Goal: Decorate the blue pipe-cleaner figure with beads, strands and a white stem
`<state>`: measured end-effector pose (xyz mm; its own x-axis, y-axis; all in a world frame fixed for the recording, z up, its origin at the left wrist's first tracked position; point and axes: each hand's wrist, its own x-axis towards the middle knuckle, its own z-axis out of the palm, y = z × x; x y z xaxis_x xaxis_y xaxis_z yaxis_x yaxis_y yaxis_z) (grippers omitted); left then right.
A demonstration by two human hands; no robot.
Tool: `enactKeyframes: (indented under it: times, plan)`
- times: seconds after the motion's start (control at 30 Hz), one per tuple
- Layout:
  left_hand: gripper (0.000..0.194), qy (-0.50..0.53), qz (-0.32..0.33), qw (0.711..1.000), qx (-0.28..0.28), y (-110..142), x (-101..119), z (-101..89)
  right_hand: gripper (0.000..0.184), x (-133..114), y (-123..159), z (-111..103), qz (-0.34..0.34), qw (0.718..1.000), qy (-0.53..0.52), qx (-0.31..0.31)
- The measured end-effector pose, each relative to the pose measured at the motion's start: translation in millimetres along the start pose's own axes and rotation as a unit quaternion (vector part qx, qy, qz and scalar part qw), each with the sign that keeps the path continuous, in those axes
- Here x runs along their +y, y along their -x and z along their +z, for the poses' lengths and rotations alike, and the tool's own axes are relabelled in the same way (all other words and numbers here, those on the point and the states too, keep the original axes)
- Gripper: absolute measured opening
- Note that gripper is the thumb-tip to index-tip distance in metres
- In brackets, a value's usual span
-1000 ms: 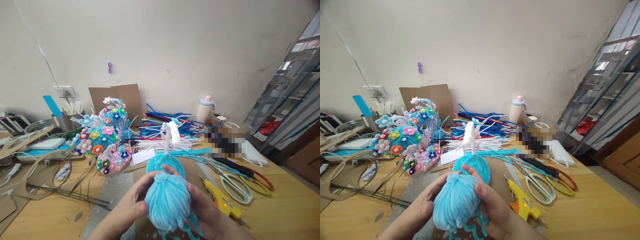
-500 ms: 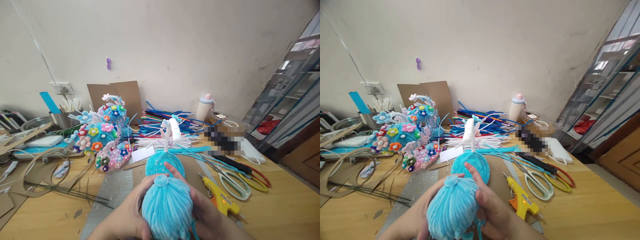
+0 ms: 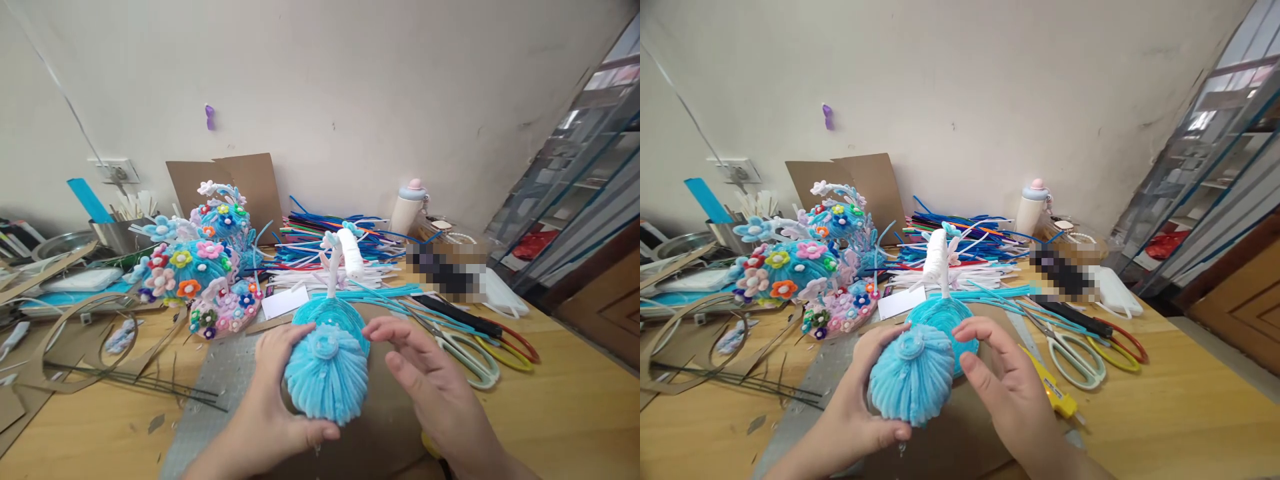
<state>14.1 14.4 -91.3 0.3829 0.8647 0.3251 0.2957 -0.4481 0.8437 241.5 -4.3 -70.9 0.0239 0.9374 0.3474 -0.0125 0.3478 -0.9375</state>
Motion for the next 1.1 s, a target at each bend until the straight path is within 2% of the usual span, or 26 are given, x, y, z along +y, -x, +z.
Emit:
enactKeyframes:
  times: [0.1, 0.2, 0.4, 0.57, 0.73, 0.93, 1.1]
  plan:
    - [0.099, -0.100, 0.039, 0.994, 0.003, -1.5, 3.1, -0.3, 0.008, -11.6, -5.1, 0.8, -0.057, 0.994, 0.087, -0.019]
    - [0.101, -0.154, 0.063, 0.986, 0.003, -2.1, 6.6, -0.6, 0.010, -18.3, -8.6, 2.7, -0.082, 0.986, 0.142, -0.024]
    - [0.100, -0.232, 0.104, 0.967, 0.013, -3.5, 9.0, 0.1, 0.010, -25.5, -10.0, 6.1, -0.140, 0.969, 0.201, -0.015]
    - [0.099, -0.248, 0.117, 0.961, 0.024, -3.8, 8.3, 0.3, 0.006, -31.3, -10.7, 8.9, -0.172, 0.953, 0.248, -0.018]
    - [0.096, -0.245, 0.098, 0.964, 0.008, -4.4, 6.5, 2.3, 0.011, -30.5, -12.8, 9.7, -0.148, 0.956, 0.251, -0.030]
    - [0.098, -0.216, 0.086, 0.973, -0.014, -3.8, 6.9, 5.5, 0.018, -33.2, -17.0, 14.2, -0.043, 0.979, 0.177, -0.088]
    - [0.098, -0.142, 0.060, 0.988, -0.029, -3.6, 2.9, 8.8, 0.016, -34.0, -23.2, 16.1, -0.036, 0.983, 0.152, -0.094]
